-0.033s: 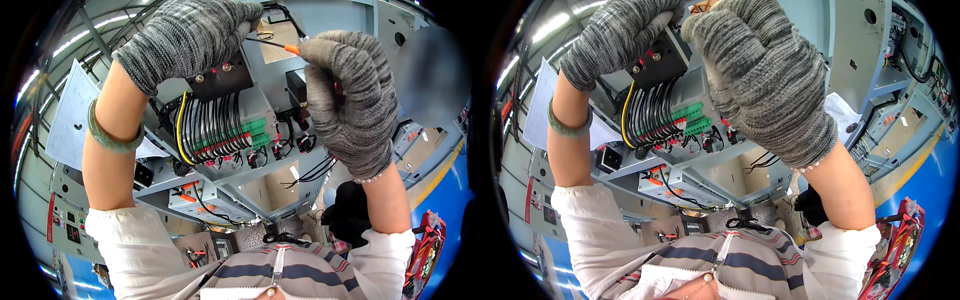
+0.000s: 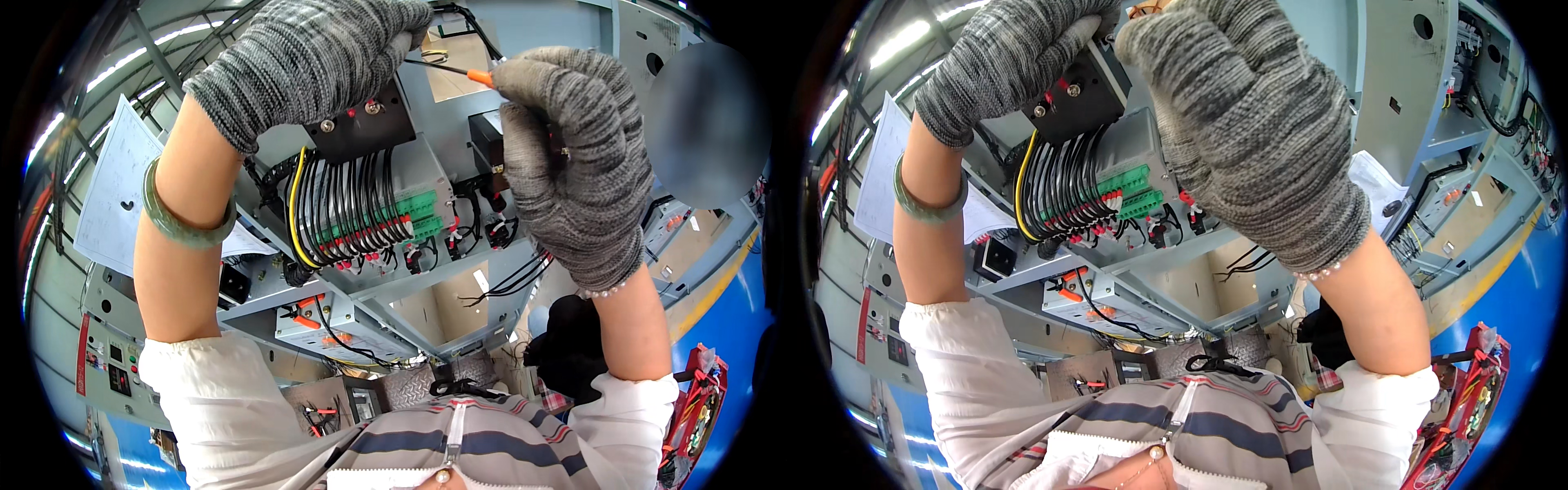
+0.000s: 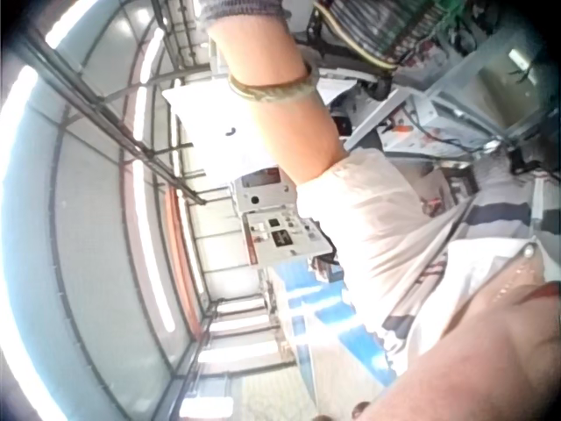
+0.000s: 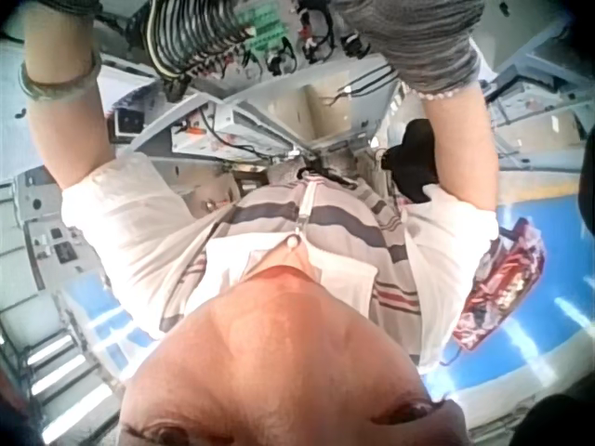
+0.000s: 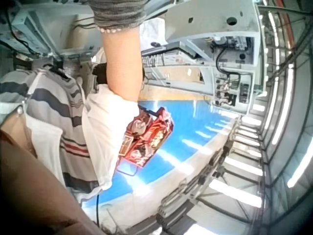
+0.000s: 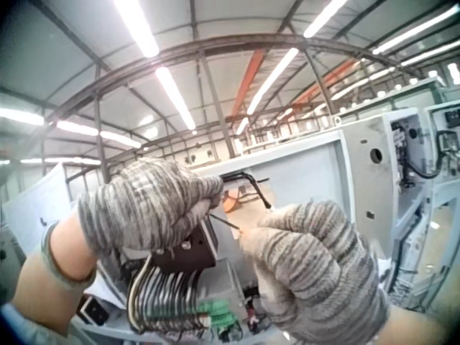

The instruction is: The person uses a screwdriver to tighten screws on terminal blocks inside an electrical panel. They retrieve a tool from a red cart, then continue connecting and securing wires to the panel's components.

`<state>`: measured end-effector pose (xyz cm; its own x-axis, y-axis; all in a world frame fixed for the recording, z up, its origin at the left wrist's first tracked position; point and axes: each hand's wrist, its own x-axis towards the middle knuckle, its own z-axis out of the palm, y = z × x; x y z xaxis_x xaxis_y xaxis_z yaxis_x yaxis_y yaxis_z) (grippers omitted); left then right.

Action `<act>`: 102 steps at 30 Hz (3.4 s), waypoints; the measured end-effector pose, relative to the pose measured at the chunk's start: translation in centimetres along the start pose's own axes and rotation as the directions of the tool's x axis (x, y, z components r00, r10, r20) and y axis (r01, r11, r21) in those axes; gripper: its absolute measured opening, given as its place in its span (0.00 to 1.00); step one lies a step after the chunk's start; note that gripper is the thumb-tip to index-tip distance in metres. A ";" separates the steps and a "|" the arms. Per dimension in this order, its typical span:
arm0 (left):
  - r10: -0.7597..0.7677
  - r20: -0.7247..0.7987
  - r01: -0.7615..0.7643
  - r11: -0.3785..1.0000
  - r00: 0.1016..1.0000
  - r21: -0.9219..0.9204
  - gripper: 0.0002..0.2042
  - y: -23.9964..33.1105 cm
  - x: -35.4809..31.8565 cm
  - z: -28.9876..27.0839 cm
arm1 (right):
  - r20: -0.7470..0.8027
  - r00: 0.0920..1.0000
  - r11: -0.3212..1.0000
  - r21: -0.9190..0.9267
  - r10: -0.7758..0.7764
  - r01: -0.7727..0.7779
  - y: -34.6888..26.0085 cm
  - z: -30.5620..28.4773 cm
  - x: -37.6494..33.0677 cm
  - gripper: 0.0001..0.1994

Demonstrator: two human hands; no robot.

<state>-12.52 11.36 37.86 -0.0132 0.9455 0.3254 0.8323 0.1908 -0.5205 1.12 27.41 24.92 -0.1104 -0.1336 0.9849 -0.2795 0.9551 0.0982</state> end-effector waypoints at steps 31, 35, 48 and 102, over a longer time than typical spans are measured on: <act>0.152 -0.118 -0.151 0.988 0.981 0.022 0.08 -0.4 -0.1 0.3 | -0.026 0.989 0.980 -0.141 -0.144 0.138 -1.3 0.8 0.2 0.10; 0.173 -0.114 -0.177 0.984 0.978 -0.028 0.08 -0.7 0.1 0.4 | -0.017 0.989 0.979 -0.146 -0.144 0.140 -1.5 0.8 0.4 0.10; 0.184 -0.164 -0.182 0.983 0.969 0.030 0.11 -0.9 0.1 0.9 | 0.051 0.989 0.987 -0.078 -0.135 0.139 -1.6 1.8 1.0 0.09; 0.205 -0.221 -0.189 0.978 0.953 0.091 0.10 -0.2 -0.5 1.3 | -0.062 0.949 0.933 0.214 0.310 -0.291 2.3 11.1 1.4 0.12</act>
<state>-13.41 11.16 36.73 0.2809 0.8821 0.3781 0.7655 0.0316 -0.6427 -10.27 26.52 24.96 -0.1327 0.1858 0.9736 -0.4325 0.8730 -0.2256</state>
